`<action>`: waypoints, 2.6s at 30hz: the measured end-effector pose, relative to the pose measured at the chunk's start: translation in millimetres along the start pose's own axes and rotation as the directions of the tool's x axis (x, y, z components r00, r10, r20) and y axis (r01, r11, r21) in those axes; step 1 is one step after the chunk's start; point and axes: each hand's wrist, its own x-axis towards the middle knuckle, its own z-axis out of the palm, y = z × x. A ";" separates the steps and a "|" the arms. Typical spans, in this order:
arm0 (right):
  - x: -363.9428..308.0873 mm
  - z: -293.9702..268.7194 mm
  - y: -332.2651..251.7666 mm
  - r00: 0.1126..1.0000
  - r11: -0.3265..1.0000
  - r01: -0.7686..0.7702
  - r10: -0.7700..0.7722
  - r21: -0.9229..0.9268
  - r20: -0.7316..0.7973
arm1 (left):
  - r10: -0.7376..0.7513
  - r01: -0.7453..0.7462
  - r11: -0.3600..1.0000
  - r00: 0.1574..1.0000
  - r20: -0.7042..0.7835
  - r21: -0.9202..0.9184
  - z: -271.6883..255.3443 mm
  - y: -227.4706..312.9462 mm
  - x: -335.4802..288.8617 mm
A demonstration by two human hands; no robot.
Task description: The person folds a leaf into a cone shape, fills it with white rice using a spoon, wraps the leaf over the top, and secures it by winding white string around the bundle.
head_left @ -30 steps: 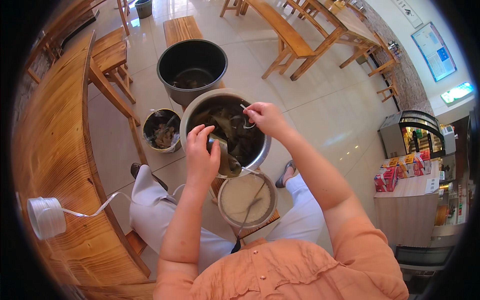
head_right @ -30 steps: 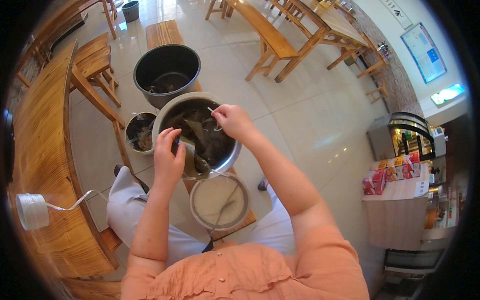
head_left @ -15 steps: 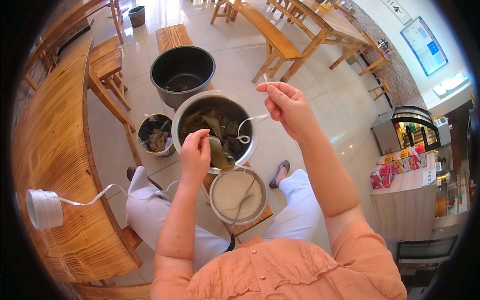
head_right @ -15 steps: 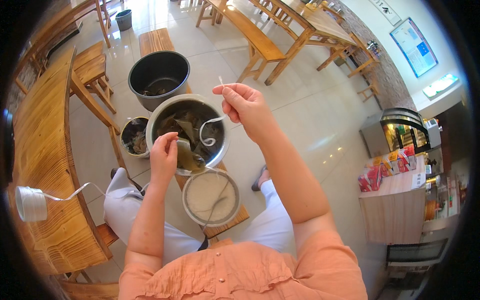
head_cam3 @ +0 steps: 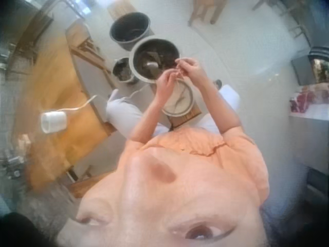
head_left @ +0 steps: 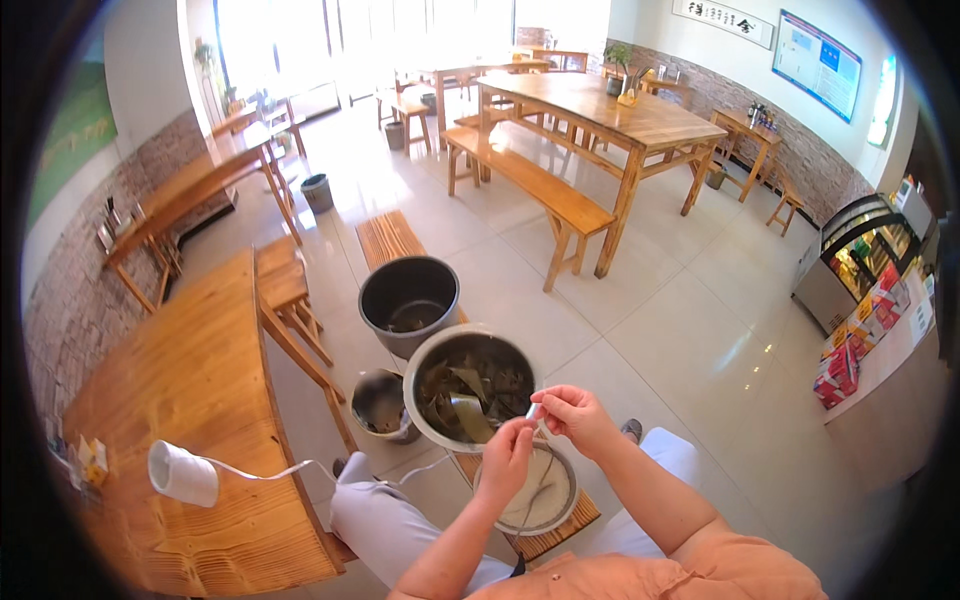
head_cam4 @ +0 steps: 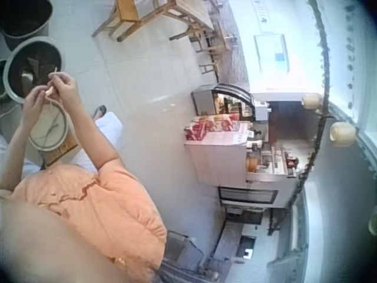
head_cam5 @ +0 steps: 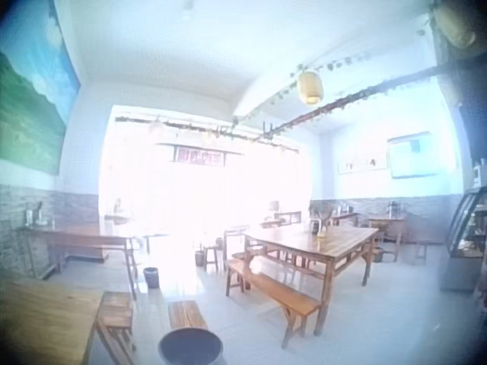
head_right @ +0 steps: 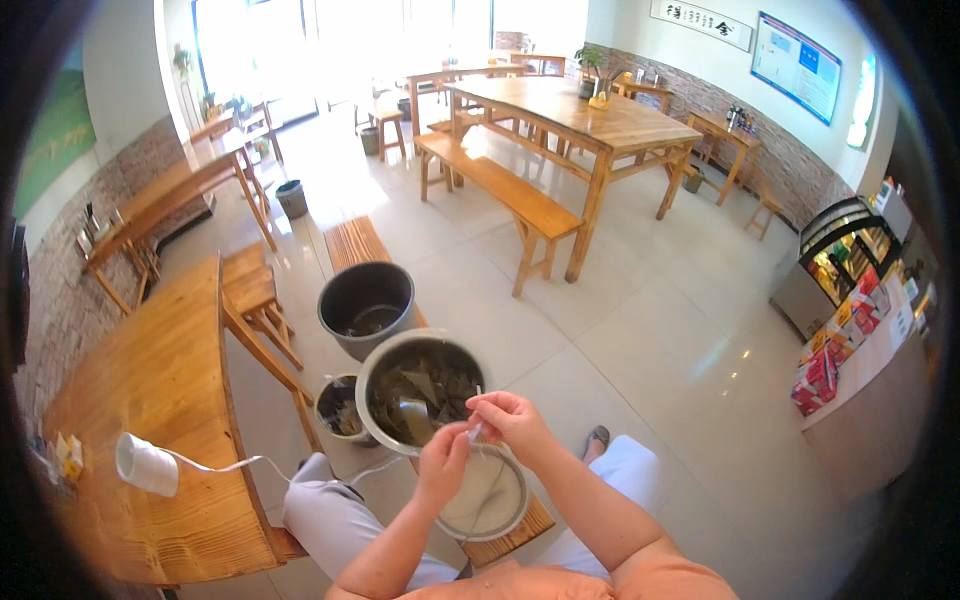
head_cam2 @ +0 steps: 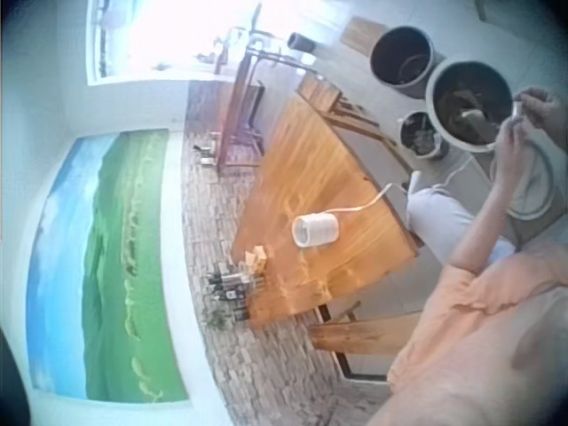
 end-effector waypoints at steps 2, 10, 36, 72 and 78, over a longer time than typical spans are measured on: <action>-1.7 -5.7 -1.5 0.999 0.998 0.008 -0.006 0.056 -0.046 | 0.022 -0.022 0.994 1.000 -0.001 0.106 -1.4 -4.0 -6.6; 4.3 -36.4 -33.1 0.954 0.952 0.237 -0.190 0.194 -0.232 | -0.324 0.349 0.919 0.934 0.150 -0.186 8.2 -5.1 -11.7; 19.1 -121.9 -24.5 0.820 0.883 0.313 -0.066 0.349 -0.569 | -0.661 0.628 0.748 0.735 0.151 0.214 9.1 -11.0 -42.8; 180.7 -4.8 24.3 0.948 0.570 0.282 -0.290 -0.772 0.132 | -0.461 0.379 0.844 0.875 -0.151 -0.381 -1.4 -29.3 -34.7; 145.4 -6.1 -26.2 0.930 0.554 0.364 -0.256 -0.749 0.263 | -0.434 0.347 0.844 0.890 -0.140 -0.408 2.5 -29.2 -32.6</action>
